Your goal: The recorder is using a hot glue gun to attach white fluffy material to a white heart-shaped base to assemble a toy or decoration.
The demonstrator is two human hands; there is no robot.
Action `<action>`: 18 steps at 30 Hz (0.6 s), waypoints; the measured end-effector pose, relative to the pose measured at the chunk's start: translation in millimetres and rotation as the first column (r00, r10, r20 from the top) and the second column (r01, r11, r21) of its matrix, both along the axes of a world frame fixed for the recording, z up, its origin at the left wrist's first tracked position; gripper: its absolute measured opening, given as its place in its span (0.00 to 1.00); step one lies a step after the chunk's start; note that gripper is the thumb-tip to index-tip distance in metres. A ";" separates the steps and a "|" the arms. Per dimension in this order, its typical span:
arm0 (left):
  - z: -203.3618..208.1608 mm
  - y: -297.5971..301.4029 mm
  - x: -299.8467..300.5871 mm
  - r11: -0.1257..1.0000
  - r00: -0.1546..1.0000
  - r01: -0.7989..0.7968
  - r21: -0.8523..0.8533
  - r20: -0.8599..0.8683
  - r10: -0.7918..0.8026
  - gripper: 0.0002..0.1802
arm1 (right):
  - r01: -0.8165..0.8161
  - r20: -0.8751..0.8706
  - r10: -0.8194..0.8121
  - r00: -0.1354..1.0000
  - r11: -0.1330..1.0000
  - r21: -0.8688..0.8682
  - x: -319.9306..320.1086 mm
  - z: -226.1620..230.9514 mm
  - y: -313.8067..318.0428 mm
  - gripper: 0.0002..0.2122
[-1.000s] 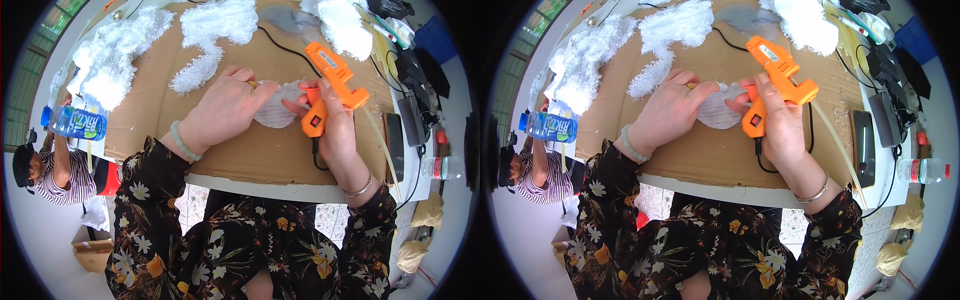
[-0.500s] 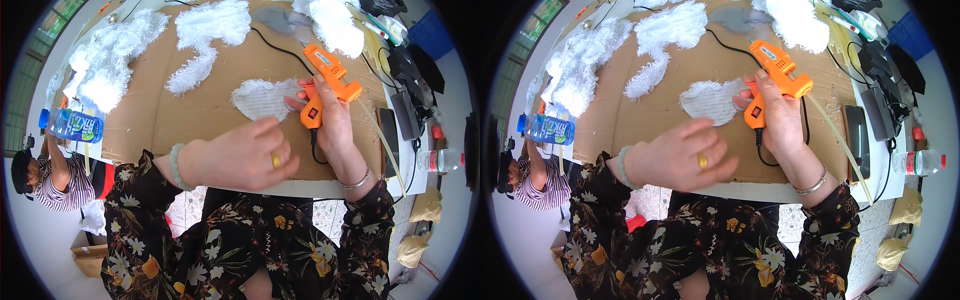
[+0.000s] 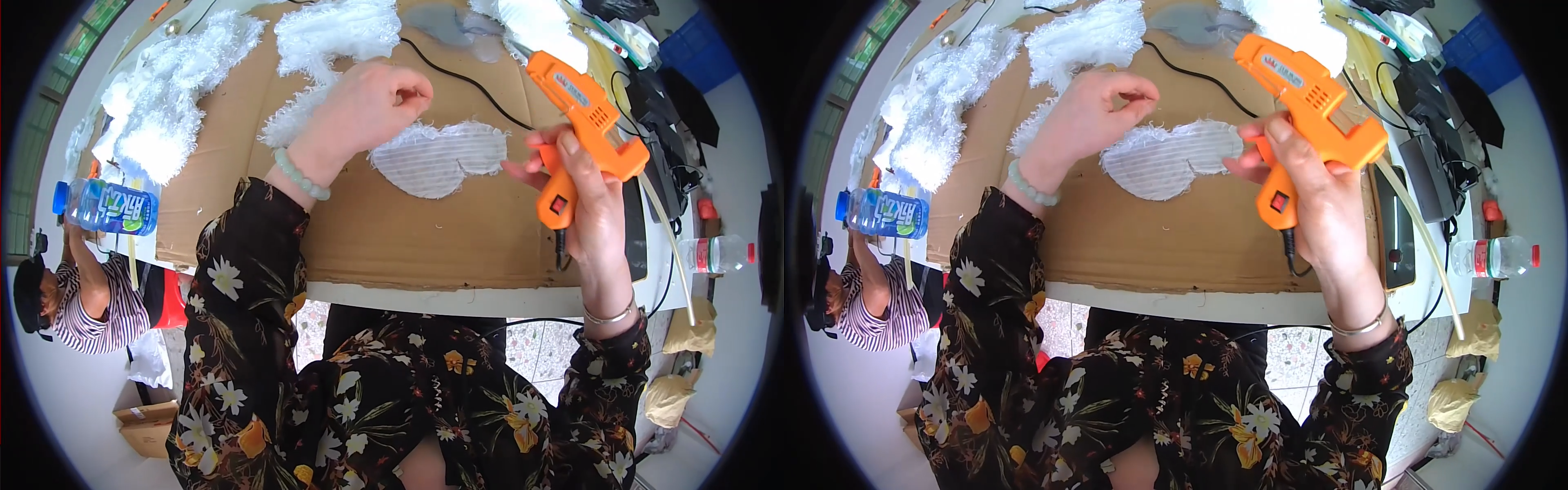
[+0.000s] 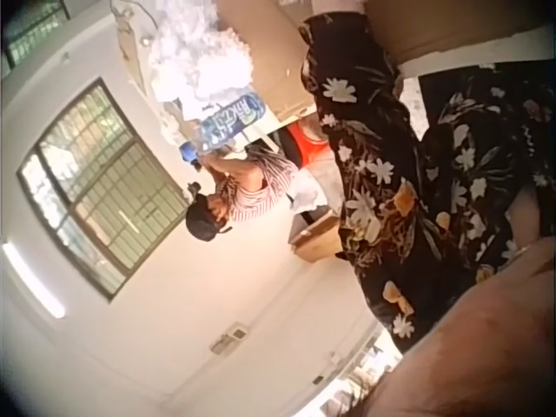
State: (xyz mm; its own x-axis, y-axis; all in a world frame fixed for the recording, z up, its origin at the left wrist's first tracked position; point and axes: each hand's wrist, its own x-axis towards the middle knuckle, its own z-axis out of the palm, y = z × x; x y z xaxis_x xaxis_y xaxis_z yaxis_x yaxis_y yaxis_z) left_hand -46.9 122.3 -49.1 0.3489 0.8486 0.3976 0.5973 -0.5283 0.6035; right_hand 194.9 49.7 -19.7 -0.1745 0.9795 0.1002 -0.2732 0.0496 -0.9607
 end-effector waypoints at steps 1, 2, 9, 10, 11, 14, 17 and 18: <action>-2.8 2.6 -3.1 1.000 1.000 -0.004 0.005 0.006 0.004 0.05 | -0.009 0.091 0.011 0.996 1.000 -0.020 4.1 0.7 -0.1 0.13; -4.7 4.7 -6.6 0.999 1.000 0.026 -0.019 0.003 -0.026 0.05 | -0.013 0.097 0.015 0.995 1.000 -0.017 8.3 -2.4 1.8 0.13; -20.4 9.0 -5.4 0.992 0.985 0.122 0.036 -0.128 -0.116 0.10 | -0.154 0.588 0.255 0.768 0.964 -0.217 18.4 -18.2 5.0 0.12; -24.1 8.5 -3.7 0.992 0.985 0.123 0.033 -0.124 -0.118 0.10 | -0.153 0.589 0.257 0.766 0.963 -0.221 16.8 -19.5 5.0 0.12; -28.7 8.2 -2.1 0.988 0.985 0.143 0.055 -0.110 -0.136 0.11 | -0.146 0.609 0.263 0.749 0.961 -0.236 15.6 -20.8 5.0 0.11; -33.3 8.1 -2.4 0.983 0.983 0.165 0.077 -0.090 -0.158 0.12 | -0.131 0.618 0.242 0.748 0.967 -0.219 9.3 -27.2 6.1 0.10; -35.5 10.1 -2.7 0.981 0.981 0.180 0.066 -0.084 -0.174 0.12 | -0.112 0.648 0.209 0.732 0.976 -0.188 5.4 -29.4 8.0 0.10; -35.3 10.6 -3.4 0.981 0.980 0.184 0.061 -0.090 -0.178 0.13 | -0.112 0.685 0.208 0.699 0.977 -0.183 3.8 -29.2 8.8 0.10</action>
State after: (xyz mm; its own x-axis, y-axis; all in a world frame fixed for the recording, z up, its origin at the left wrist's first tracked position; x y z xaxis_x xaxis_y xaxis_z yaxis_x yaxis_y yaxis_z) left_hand -50.3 132.8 -84.4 0.5286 0.7404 0.4153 0.5352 -0.6704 0.5139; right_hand 198.7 58.5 -48.9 -0.3025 0.9256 -0.2278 0.4824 -0.0574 -0.8740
